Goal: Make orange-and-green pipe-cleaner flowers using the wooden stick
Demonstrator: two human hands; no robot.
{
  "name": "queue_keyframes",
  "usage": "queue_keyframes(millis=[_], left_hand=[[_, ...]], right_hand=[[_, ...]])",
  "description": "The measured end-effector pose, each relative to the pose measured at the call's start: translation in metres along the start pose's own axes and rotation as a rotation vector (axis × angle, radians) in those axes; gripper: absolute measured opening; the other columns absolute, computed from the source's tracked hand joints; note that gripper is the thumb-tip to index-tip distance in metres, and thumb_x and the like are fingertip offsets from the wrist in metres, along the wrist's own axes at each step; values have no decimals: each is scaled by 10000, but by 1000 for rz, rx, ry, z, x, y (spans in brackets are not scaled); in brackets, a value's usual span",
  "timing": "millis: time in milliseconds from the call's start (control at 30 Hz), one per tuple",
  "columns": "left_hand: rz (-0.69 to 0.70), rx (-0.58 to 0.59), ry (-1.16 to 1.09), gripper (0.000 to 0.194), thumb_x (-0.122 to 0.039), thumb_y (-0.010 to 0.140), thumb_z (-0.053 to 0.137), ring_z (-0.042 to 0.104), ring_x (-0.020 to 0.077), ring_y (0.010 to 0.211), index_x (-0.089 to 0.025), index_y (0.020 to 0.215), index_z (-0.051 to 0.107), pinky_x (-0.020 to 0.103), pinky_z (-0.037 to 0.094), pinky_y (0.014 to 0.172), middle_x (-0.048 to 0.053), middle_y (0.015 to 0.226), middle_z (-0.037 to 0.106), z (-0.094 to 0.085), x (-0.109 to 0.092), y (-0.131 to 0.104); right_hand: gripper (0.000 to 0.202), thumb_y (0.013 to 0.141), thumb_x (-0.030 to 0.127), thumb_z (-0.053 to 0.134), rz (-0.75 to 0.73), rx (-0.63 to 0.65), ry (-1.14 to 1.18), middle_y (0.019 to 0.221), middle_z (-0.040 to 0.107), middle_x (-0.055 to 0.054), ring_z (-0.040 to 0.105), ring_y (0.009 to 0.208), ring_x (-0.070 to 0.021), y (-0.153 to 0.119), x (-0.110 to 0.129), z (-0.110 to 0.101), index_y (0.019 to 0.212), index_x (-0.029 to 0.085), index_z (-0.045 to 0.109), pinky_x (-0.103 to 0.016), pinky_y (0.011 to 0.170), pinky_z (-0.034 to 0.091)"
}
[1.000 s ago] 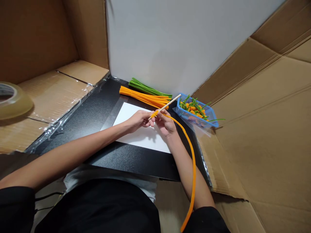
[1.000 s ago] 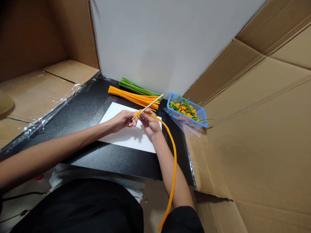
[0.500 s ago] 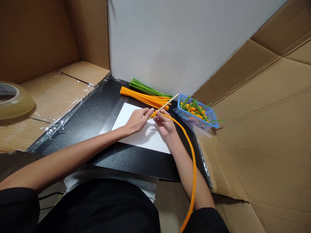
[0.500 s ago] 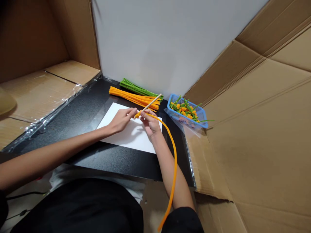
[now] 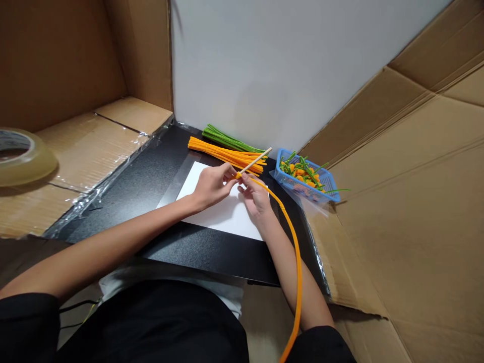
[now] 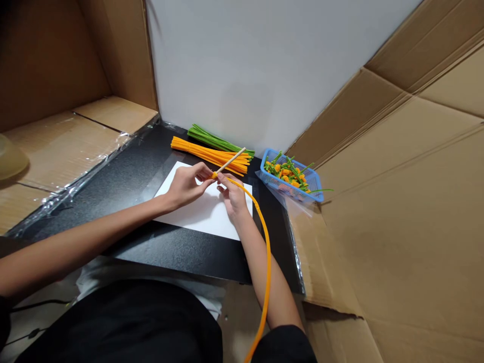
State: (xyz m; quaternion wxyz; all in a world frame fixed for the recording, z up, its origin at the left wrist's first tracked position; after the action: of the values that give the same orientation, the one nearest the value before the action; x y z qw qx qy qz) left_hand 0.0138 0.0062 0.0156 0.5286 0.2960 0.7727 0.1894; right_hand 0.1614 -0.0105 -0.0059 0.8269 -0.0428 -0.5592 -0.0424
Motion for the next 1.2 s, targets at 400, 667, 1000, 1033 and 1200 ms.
queue_keyframes(millis=[400, 667, 1000, 1033, 1200], left_hand=[[-571, 446, -874, 202, -188, 646, 823, 594, 108, 577, -103, 728, 658, 256, 458, 601, 58, 673, 699, 6, 8, 12], [-599, 519, -924, 216, -294, 724, 768, 592, 118, 638, -114, 756, 653, 262, 468, 648, 78, 746, 696, 11, 10, 8], [-153, 242, -85, 155, -300, 847, 659, 603, 141, 616, -166, 778, 628, 234, 414, 594, 34, 695, 682, 5, 7, 0], [-199, 233, -137, 166, -311, 842, 668, 622, 147, 630, -163, 780, 626, 236, 432, 600, 43, 704, 692, 6, 10, 0], [-494, 277, -556, 313, -416, 786, 737, 680, 176, 644, -140, 755, 593, 268, 510, 621, 79, 680, 709, 19, 20, 1]], right_hand=[[278, 586, 309, 888, 137, 199, 37, 771, 709, 29, 610, 683, -143, 1, 5, -2, 799, 249, 720, -340, 756, 514], [315, 558, 312, 914, 98, 229, -27, 722, 707, 16, 617, 644, -137, 3, 11, -5, 812, 234, 746, -315, 696, 504], [270, 532, 288, 917, 103, 63, -86, 723, 706, 9, 595, 672, -116, 2, 2, -4, 731, 210, 753, -245, 599, 404], [253, 556, 299, 906, 102, 54, -79, 737, 708, 8, 598, 687, -120, 1, 2, -5, 742, 215, 756, -246, 603, 406], [220, 609, 330, 878, 110, 134, 4, 751, 702, -4, 576, 677, -140, 3, 1, -2, 750, 213, 756, -293, 649, 449]])
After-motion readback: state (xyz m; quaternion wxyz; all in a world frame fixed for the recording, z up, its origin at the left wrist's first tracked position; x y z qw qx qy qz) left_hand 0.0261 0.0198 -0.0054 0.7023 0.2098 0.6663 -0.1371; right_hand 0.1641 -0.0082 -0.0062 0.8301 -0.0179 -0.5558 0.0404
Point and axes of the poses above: each hand's wrist, its own y-axis towards the middle knuckle, its own z-axis out of the palm, x = y × z, the point moved 4 cm from there along y, towards the middle knuckle
